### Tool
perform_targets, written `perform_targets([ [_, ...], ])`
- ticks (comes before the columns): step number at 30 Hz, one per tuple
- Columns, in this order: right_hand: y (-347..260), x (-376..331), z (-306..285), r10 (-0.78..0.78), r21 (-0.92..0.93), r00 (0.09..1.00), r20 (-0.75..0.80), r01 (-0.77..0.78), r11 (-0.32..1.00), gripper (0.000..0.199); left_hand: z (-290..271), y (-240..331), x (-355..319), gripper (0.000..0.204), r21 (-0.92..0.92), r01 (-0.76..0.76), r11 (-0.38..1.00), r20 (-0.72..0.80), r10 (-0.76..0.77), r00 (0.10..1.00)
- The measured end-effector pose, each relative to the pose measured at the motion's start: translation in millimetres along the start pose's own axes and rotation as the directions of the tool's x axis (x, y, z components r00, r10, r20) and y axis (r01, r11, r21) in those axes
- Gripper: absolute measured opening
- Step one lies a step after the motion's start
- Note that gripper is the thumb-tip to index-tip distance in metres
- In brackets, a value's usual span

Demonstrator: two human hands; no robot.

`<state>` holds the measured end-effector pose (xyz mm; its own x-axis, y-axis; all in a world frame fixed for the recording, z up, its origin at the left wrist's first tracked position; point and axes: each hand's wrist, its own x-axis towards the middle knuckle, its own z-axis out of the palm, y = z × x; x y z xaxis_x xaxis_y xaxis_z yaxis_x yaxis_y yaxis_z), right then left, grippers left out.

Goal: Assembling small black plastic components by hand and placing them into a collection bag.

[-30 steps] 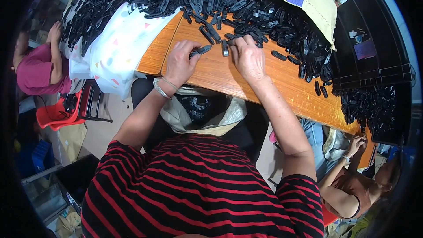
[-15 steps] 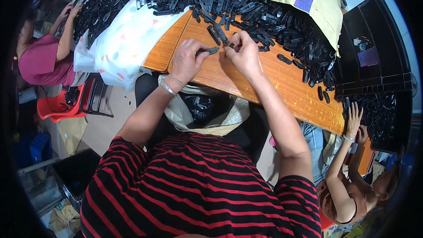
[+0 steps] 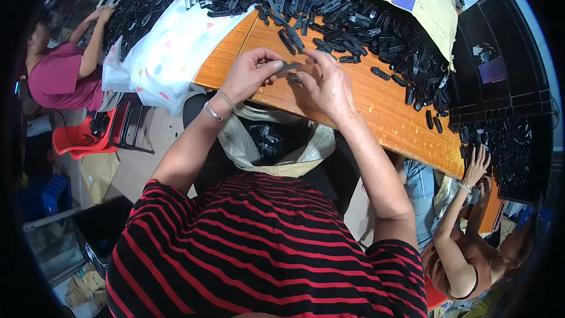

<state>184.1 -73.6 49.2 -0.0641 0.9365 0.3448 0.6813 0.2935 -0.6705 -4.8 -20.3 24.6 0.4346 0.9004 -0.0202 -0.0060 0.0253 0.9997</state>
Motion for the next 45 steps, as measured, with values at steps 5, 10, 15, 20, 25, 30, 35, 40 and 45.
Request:
perform_targets([
  [5, 12.5, -1.0, -0.5, 0.094, 0.164, 0.994, 0.053, -0.102, 0.981, 0.013, 14.6, 14.8, 5.5, 0.016, -0.011, 0.204, 0.979, 0.076, -0.203, 0.976],
  [10, 24.4, -1.1, -6.5, 0.367, 0.322, 0.895, 0.253, -0.435, 0.841, 0.016, 18.7, 2.3, 4.0, 0.014, -0.054, 0.082, 0.995, 0.003, -0.082, 0.997],
  [15, 28.0, 2.2, -0.3, 0.462, 0.342, 0.841, 0.283, -0.538, 0.770, 0.020, 23.1, -20.6, 13.3, 0.013, 0.118, -0.034, 0.992, -0.087, 0.044, 0.995],
  [20, 26.9, 4.0, 1.9, 0.510, 0.374, 0.800, 0.318, -0.600, 0.707, 0.020, 22.4, -27.8, 12.8, 0.017, 0.266, 0.044, 0.963, -0.137, -0.007, 0.991],
  [25, 28.9, 6.4, 1.9, 0.538, 0.265, 0.762, 0.362, -0.637, 0.724, 0.019, 28.4, -16.3, 9.9, 0.015, 0.468, 0.094, 0.879, -0.162, -0.019, 0.987],
  [30, 34.3, 3.4, 2.8, 0.518, 0.336, 0.775, 0.362, -0.627, 0.703, 0.019, 31.1, -17.4, 2.7, 0.018, 0.381, 0.016, 0.924, -0.196, 0.064, 0.979],
  [35, 41.2, -6.8, -3.4, 0.555, 0.581, 0.770, 0.316, -0.619, 0.529, 0.018, 42.8, -9.0, -29.2, 0.021, 0.547, -0.143, 0.825, -0.195, 0.291, 0.937],
  [40, 38.5, -10.4, -10.7, 0.562, 0.606, 0.787, 0.254, -0.583, 0.542, 0.016, 48.2, -8.4, -27.1, 0.015, 0.746, -0.254, 0.615, 0.000, 0.382, 0.924],
  [45, 35.5, -13.0, -8.6, 0.546, 0.614, 0.804, 0.234, -0.558, 0.559, 0.015, 36.2, -15.4, -12.2, 0.013, 0.787, -0.377, 0.488, 0.096, 0.507, 0.857],
])
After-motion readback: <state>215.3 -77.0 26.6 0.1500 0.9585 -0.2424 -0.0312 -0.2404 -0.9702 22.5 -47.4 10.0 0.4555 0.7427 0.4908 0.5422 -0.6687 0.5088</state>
